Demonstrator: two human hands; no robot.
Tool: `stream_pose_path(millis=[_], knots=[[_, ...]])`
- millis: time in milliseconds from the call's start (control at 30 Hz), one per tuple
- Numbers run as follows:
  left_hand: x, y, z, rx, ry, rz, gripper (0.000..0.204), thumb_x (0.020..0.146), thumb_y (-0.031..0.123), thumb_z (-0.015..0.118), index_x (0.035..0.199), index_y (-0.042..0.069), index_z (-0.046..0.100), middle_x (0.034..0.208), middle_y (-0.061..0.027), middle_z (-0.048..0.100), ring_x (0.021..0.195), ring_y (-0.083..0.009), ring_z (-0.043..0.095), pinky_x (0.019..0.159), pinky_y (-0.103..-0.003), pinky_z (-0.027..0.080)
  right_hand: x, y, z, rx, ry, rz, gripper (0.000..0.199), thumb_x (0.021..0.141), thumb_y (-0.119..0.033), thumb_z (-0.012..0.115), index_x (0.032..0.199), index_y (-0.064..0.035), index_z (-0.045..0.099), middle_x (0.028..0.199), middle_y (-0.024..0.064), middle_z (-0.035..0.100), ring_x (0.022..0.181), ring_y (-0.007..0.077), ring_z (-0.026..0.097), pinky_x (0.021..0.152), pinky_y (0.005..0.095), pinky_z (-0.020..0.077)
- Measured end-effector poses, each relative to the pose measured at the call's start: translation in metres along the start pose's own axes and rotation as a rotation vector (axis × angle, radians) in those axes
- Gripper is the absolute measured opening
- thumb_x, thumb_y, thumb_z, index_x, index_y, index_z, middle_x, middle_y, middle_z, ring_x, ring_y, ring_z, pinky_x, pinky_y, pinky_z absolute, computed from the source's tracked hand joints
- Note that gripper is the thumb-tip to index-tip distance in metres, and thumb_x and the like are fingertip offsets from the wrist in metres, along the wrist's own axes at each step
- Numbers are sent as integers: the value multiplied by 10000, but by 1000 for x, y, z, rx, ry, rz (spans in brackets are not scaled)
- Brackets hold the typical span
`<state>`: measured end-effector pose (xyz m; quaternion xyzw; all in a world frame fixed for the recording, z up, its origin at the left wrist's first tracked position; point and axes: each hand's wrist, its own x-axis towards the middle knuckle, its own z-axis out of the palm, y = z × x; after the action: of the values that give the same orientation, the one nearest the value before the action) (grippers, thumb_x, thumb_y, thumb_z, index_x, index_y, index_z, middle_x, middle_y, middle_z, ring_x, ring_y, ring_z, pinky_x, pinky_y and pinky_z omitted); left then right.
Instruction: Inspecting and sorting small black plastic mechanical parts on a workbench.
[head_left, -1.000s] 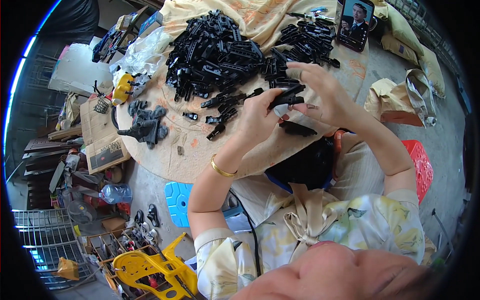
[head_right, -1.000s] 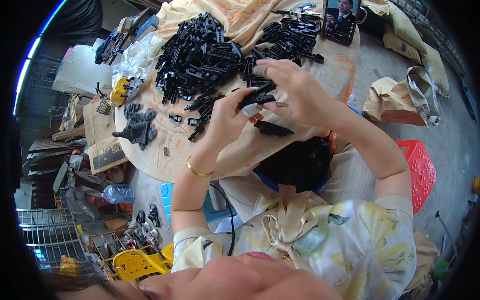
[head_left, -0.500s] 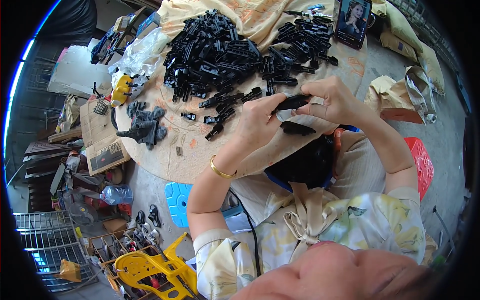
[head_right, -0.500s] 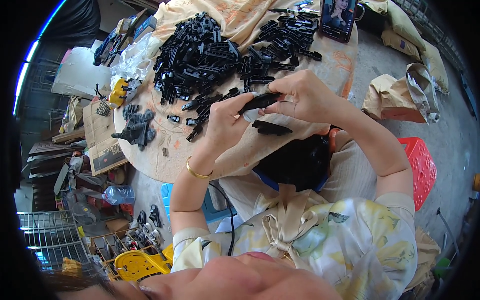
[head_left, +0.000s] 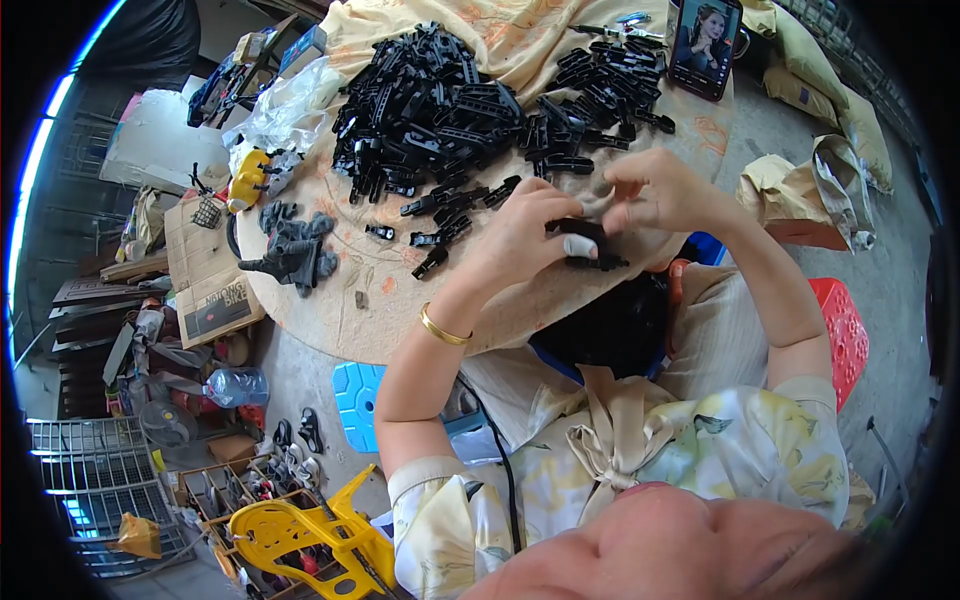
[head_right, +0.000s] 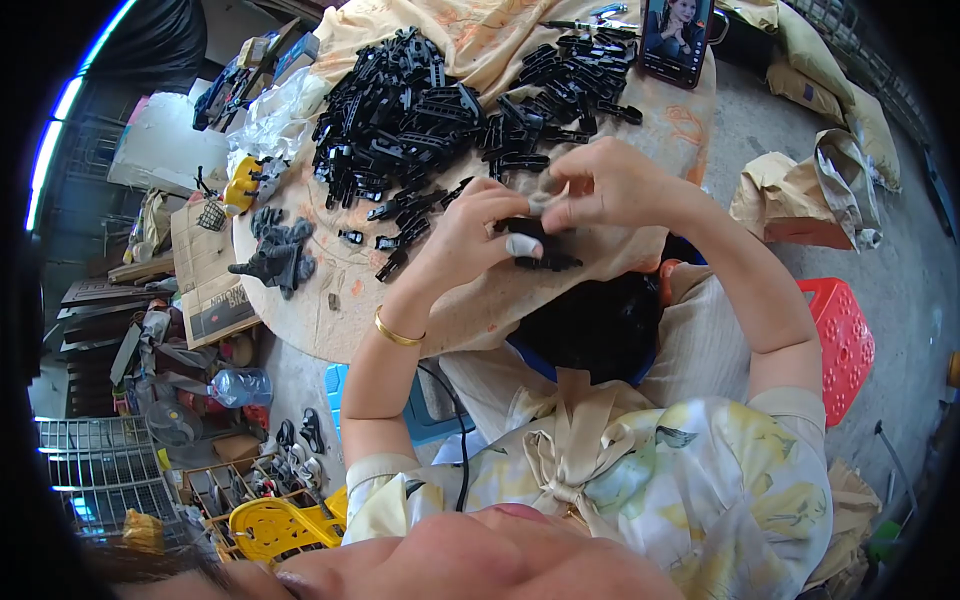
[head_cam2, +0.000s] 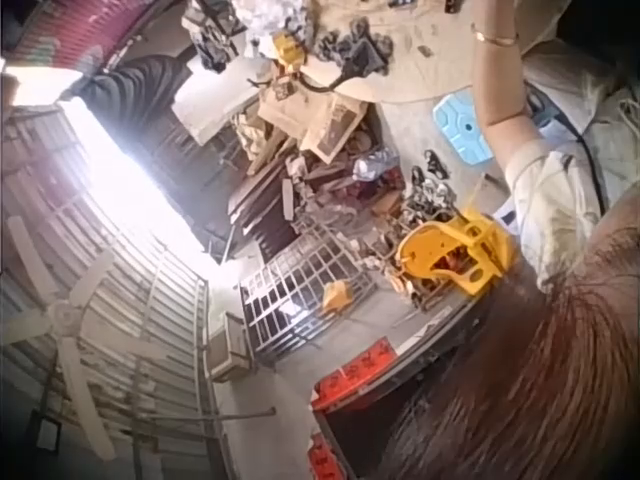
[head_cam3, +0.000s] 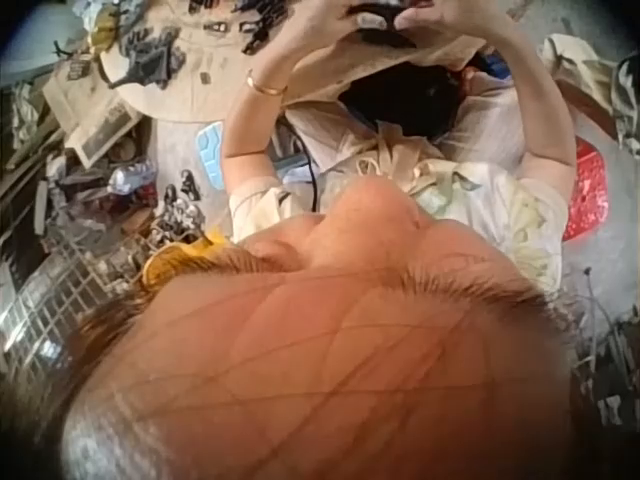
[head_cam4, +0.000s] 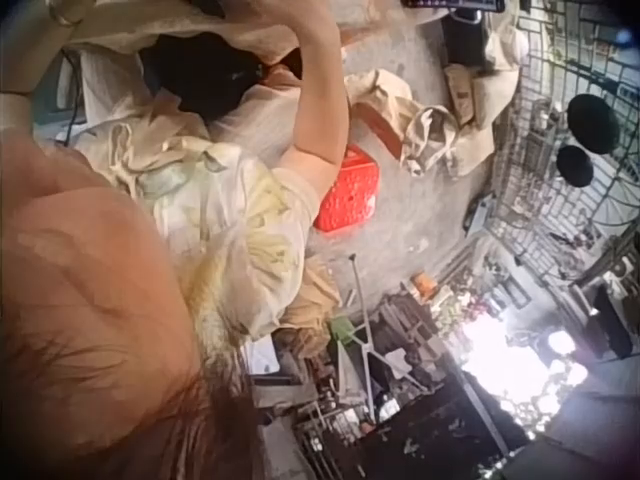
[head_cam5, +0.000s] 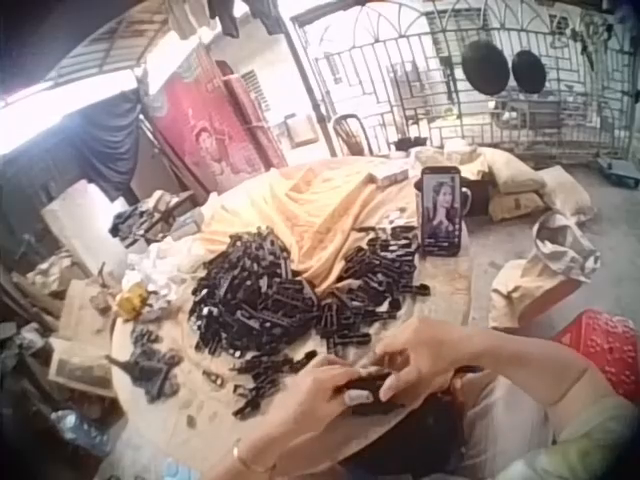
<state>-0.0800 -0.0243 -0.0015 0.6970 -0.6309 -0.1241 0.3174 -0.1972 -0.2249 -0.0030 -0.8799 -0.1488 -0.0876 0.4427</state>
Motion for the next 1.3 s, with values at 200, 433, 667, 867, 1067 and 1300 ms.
stream_pose_path(millis=[200, 433, 667, 867, 1067, 1300], knots=[[56, -21, -18, 402, 369, 83, 280, 749, -4, 543, 1010, 28, 636, 1066, -104, 599, 953, -311, 509, 861, -359, 434, 21, 28, 21, -483, 399, -198, 228, 784, -181, 661, 943, -19, 640, 871, 100, 626, 821, 273, 578, 697, 330, 478], [100, -56, -34, 605, 40, 54, 288, 739, -3, 536, 986, 78, 661, 967, -91, 638, 967, -273, 546, 856, -351, 448, 21, 29, 27, -622, 339, -78, 182, 714, -84, 657, 867, -15, 588, 960, 93, 603, 886, 265, 572, 725, 345, 488], [95, -70, -32, 449, 11, 1, 121, 734, 48, 614, 836, -3, 574, 845, -147, 634, 842, -331, 589, 756, -377, 476, 14, 25, 20, -360, 433, -52, 169, 702, -54, 621, 846, -14, 541, 815, 145, 593, 777, 300, 601, 671, 378, 489], [92, -62, -31, 417, -16, -67, 215, 767, -12, 577, 981, -9, 586, 896, -179, 642, 867, -321, 620, 790, -360, 481, 18, 20, 15, -131, 493, 120, 315, 777, -28, 562, 1091, -18, 548, 753, 108, 583, 636, 216, 576, 620, 294, 469], [73, -58, -41, -10, 504, -182, 265, 835, 15, 544, 1094, 7, 598, 878, -161, 635, 754, -237, 628, 706, -321, 494, 17, 39, 7, -320, 565, -135, 326, 811, 39, 500, 1130, -11, 543, 787, 102, 526, 692, 167, 554, 643, 269, 458], [22, -23, -18, -1222, 443, -521, 297, 958, 123, 438, 1207, -34, 477, 986, -115, 592, 692, -186, 637, 663, -337, 577, 15, 12, 19, -54, 501, -143, 258, 808, 50, 573, 1063, 13, 563, 801, 107, 538, 692, 183, 562, 630, 280, 460]])
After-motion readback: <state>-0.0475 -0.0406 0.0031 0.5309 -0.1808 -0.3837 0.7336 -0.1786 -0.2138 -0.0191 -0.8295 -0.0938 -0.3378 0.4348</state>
